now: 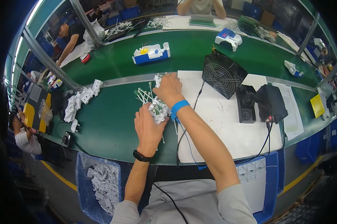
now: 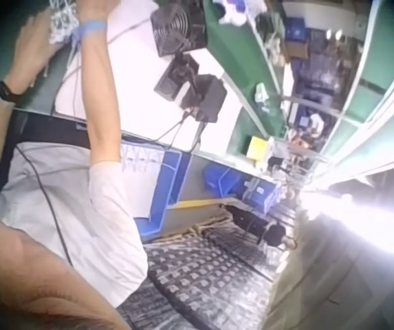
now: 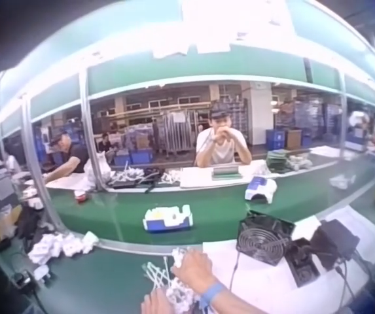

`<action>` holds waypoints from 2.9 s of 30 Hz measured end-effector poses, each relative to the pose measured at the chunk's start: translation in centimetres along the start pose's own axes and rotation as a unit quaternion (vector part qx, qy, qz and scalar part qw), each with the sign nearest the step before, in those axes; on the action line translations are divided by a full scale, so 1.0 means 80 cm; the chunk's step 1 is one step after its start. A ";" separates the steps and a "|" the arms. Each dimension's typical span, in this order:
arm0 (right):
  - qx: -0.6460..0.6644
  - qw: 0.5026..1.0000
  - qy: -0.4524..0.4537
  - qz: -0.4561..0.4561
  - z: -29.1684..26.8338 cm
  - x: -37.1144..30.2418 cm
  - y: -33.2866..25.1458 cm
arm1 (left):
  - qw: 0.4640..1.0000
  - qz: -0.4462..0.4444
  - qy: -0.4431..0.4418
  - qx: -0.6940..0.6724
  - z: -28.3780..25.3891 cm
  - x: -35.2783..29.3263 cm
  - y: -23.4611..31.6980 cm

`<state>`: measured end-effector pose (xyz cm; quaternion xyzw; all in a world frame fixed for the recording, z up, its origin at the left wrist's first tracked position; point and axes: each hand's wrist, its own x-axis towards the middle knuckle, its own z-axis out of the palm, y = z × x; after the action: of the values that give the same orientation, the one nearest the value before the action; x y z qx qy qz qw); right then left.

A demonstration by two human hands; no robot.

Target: Soldering wires to electronic circuit board components on an assembly line.

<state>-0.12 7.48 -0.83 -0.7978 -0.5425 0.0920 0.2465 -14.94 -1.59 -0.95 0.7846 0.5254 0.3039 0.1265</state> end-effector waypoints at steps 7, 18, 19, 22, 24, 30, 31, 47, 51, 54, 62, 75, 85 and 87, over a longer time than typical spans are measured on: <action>0.045 0.999 -0.014 0.015 -0.028 -0.003 0.007 | 1.000 0.001 -0.002 -0.030 -0.002 -0.002 0.009; 0.048 0.985 -0.134 0.094 -0.040 0.010 0.035 | 0.993 0.101 0.018 0.052 0.009 -0.009 0.019; 0.032 0.991 -0.105 0.082 -0.042 0.008 0.034 | 0.993 0.103 0.017 0.060 0.009 -0.009 0.020; 0.013 0.999 -0.018 0.026 -0.041 0.003 0.037 | 0.995 0.085 0.028 0.037 0.011 -0.007 0.022; 0.018 1.000 -0.010 0.017 -0.039 -0.003 0.037 | 0.997 0.063 0.013 0.038 0.011 -0.008 0.023; 0.062 0.997 -0.028 0.044 -0.036 -0.013 0.030 | 0.998 0.056 0.007 0.028 0.019 -0.009 0.034; 0.073 0.994 -0.055 0.057 -0.037 -0.014 0.029 | 0.997 0.066 0.019 0.030 0.021 -0.008 0.035; 0.170 0.981 0.094 -0.007 -0.036 -0.027 0.054 | 0.998 0.050 0.004 0.033 0.017 -0.015 0.040; 0.161 0.983 0.078 -0.028 -0.041 -0.023 0.055 | 0.997 0.062 0.009 0.039 0.017 -0.015 0.042; 0.115 0.991 0.045 -0.049 -0.033 -0.013 0.065 | 0.996 0.071 0.000 0.050 0.012 -0.008 0.046; 0.151 0.988 -0.003 -0.029 -0.055 -0.015 0.078 | 0.978 0.019 -0.071 -0.194 -0.010 -0.001 0.033; 0.239 0.959 0.129 -0.081 -0.106 0.020 0.059 | 0.933 -0.066 0.080 -0.344 -0.041 0.012 -0.014; 0.228 0.947 0.158 -0.161 -0.158 0.051 0.007 | 0.934 -0.108 0.045 -0.339 -0.031 0.015 -0.026; 0.217 0.943 0.182 -0.173 -0.159 0.055 0.023 | 0.936 -0.086 0.046 -0.339 -0.023 0.016 -0.026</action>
<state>8.37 7.25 9.76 -0.6224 -0.5847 0.0168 0.5201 -17.31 0.22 -0.14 0.6324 0.4619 0.4874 0.3863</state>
